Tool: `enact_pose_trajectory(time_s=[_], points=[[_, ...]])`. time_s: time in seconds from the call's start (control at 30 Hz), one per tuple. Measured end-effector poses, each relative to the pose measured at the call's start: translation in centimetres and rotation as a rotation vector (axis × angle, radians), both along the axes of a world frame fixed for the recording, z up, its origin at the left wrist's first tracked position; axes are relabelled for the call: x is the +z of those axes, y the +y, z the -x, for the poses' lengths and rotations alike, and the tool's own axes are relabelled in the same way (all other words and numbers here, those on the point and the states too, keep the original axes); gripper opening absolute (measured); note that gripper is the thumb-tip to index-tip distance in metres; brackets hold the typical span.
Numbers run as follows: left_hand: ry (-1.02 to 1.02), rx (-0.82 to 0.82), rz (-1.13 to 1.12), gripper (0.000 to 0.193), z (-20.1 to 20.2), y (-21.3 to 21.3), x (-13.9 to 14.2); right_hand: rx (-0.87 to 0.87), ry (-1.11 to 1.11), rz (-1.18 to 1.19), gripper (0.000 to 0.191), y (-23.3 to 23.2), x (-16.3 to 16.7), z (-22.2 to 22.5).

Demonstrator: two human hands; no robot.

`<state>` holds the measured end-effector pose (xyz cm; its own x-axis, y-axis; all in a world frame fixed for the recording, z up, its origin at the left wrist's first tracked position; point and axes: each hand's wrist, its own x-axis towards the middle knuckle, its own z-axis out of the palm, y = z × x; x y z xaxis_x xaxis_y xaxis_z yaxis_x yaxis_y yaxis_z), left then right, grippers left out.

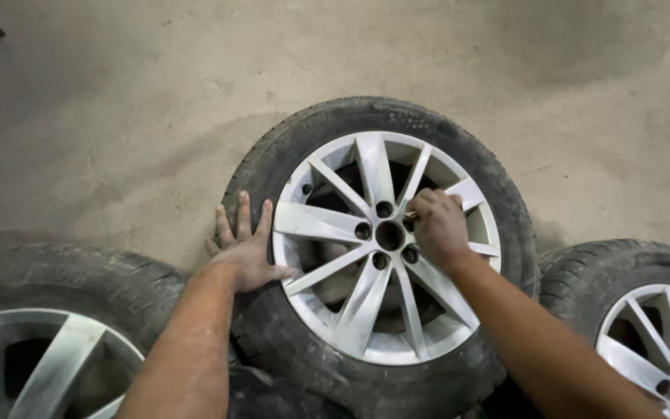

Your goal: The person sands the silver rim of a car tire using a sanding block. They hold the tire steady with one hand while moving the sanding block across the rim's surface with the other hand.

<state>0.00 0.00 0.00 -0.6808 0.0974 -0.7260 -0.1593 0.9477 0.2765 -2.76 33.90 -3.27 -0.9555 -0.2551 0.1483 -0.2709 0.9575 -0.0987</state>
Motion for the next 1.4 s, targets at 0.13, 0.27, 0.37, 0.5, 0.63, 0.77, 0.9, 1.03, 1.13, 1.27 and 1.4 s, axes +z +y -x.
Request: enact_pose_trajectory(time_s=[0.13, 0.27, 0.37, 0.5, 0.63, 0.77, 0.9, 1.03, 1.13, 1.27, 1.4], points=[[0.036, -0.001, -0.002, 0.137, -0.3, 0.0, -0.6, 0.08, 0.056, -0.059, 0.024, 2.3, 1.0, 0.8], [-0.005, -0.015, 0.021, 0.137, -0.1, -0.4, -0.8, 0.051, 0.083, 0.109, 0.019, 2.2, -0.1, 0.3], [0.042, -0.023, 0.009, 0.137, 0.4, -0.1, -0.7, 0.096, 0.094, 0.011, 0.031, 1.2, -0.7, 0.4], [0.048, -0.013, 0.006, 0.136, -0.2, -0.1, -1.1, 0.13, 0.068, 0.027, 0.016, 2.6, 0.8, 0.4], [-0.001, -0.015, 0.001, 0.137, -0.2, -0.2, -1.0, 0.063, 0.057, 0.005, 0.012, 1.8, 0.2, -0.6], [0.037, -0.016, -0.001, 0.138, -0.1, -0.3, -0.8, 0.244, 0.095, -0.11, 0.018, 1.6, 0.4, 0.4], [0.061, -0.016, 0.001, 0.136, -0.1, -0.2, -0.8, 0.17, 0.082, 0.078, 0.009, 3.1, 1.1, 1.0], [0.011, -0.036, -0.01, 0.139, 0.3, 0.1, -0.5, 0.115, 0.097, 0.037, 0.007, 2.6, 0.7, 0.9], [0.008, -0.01, -0.012, 0.139, 0.0, 0.0, -0.5, 0.237, 0.093, -0.048, 0.022, 2.2, 0.4, 0.7], [0.038, -0.014, -0.014, 0.138, -0.3, -0.4, -0.9, 0.13, 0.102, 0.001, 0.015, 2.5, 0.6, 0.6], [0.033, -0.028, -0.011, 0.138, 0.1, -0.4, -1.2, 0.024, 0.082, 0.01, 0.007, 2.2, 0.2, 0.6]])
